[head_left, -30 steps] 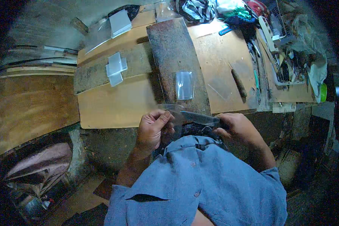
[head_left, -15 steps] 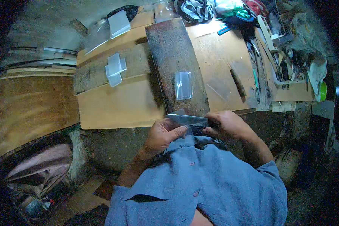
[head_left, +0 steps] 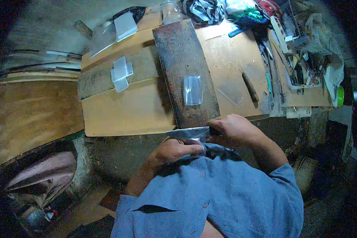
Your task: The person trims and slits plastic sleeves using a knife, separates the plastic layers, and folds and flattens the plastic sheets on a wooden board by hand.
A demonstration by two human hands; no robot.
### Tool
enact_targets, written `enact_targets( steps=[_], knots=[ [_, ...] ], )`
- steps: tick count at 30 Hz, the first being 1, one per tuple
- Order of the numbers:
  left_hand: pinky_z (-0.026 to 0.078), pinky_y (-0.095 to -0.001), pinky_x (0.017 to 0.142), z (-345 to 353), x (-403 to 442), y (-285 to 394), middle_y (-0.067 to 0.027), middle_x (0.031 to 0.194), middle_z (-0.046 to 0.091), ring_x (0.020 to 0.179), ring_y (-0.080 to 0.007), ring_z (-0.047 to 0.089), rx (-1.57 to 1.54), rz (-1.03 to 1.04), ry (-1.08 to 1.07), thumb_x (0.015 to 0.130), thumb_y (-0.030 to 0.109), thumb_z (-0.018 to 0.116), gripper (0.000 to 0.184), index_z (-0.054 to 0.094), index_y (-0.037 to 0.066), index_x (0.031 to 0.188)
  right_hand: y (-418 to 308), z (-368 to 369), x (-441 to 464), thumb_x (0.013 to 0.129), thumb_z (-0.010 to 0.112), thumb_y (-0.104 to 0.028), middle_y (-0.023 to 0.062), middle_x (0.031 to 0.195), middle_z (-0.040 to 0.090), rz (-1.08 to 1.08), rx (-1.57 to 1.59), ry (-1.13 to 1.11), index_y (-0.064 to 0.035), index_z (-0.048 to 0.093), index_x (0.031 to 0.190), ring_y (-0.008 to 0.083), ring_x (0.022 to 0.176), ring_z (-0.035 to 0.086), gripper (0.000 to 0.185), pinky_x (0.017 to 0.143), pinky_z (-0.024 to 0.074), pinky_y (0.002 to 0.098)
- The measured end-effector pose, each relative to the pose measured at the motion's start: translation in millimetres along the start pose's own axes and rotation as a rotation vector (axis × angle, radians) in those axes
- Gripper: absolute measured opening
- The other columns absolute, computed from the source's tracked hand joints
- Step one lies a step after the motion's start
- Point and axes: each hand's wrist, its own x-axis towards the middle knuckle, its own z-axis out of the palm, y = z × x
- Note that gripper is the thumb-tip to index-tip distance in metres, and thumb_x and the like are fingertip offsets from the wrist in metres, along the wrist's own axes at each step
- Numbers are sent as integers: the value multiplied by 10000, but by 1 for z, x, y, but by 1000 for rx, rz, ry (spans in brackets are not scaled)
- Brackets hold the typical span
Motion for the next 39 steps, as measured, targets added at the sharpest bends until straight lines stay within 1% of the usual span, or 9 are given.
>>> enact_targets(
  steps=[6, 8, 9, 16, 24, 26, 32, 34, 39],
  knots=[
    [463, -250, 627, -14, 4, -3, -21, 740, 639, 662, -92, 564, 49, 54, -67, 807, 149, 684, 137, 671, 18, 847, 21, -12, -5, 773, 683, -301, 172, 837, 635, 108, -109, 155, -82, 596, 1030, 362, 741, 615, 349, 631, 485, 416],
    [459, -249, 622, -20, 14, -15, -23, 723, 634, 648, -94, 560, -8, 145, -150, 807, 146, 685, 135, 669, 17, 839, 45, -8, -2, 775, 692, -232, 167, 797, 622, 52, 117, 644, -74, 595, 1062, 318, 708, 619, 342, 620, 479, 377],
    [450, -245, 608, -20, 18, -16, -33, 710, 627, 637, -89, 556, -46, 164, -129, 813, 149, 681, 154, 663, -2, 832, 42, -15, -3, 800, 686, -189, 114, 788, 633, 88, 276, 588, -42, 586, 1085, 214, 692, 615, 336, 628, 481, 322],
    [457, -257, 611, -19, 44, -4, -42, 747, 643, 676, -98, 571, 128, 306, 61, 819, 118, 664, 169, 657, -38, 883, 42, 44, 62, 762, 712, -62, 74, 948, 623, -222, 1168, 313, 3, 552, 1099, 124, 856, 584, 379, 744, 481, 246],
    [498, -242, 616, -37, 73, -44, -50, 774, 629, 662, -114, 587, -212, 268, 379, 842, 122, 649, 184, 625, -40, 926, 65, 25, 129, 755, 717, -86, 46, 805, 617, 148, 966, 541, -18, 573, 1014, 93, 679, 534, 304, 602, 443, 245],
    [513, -250, 622, -41, 74, -54, -65, 793, 631, 681, -121, 599, -182, 258, 396, 853, 123, 638, 219, 604, -46, 989, 85, 32, 154, 750, 729, -132, 39, 763, 610, -44, 642, 856, -14, 571, 1007, 124, 659, 539, 324, 590, 450, 279],
    [511, -241, 608, -49, 67, -72, -60, 778, 627, 665, -110, 593, -179, 267, 451, 855, 114, 632, 232, 596, -55, 1010, 99, 15, 122, 761, 689, -155, 195, 825, 610, -2, 352, 1040, 19, 583, 1013, 268, 748, 600, 325, 671, 465, 362],
    [512, -243, 609, -49, 62, -71, -62, 779, 628, 671, -110, 594, -164, 260, 456, 856, 113, 629, 239, 592, -57, 1020, 124, 19, 110, 689, 733, -203, 210, 837, 582, 212, 236, 1123, -8, 587, 951, 384, 776, 571, 358, 697, 474, 419],
    [543, -271, 644, -48, 56, -66, -87, 832, 632, 730, -129, 608, -148, 260, 450, 863, 127, 624, 261, 591, -45, 1056, 171, 43, 78, 664, 764, -225, 205, 913, 569, 373, 92, 1037, -18, 564, 1014, 392, 870, 559, 454, 750, 469, 435]
  ],
)
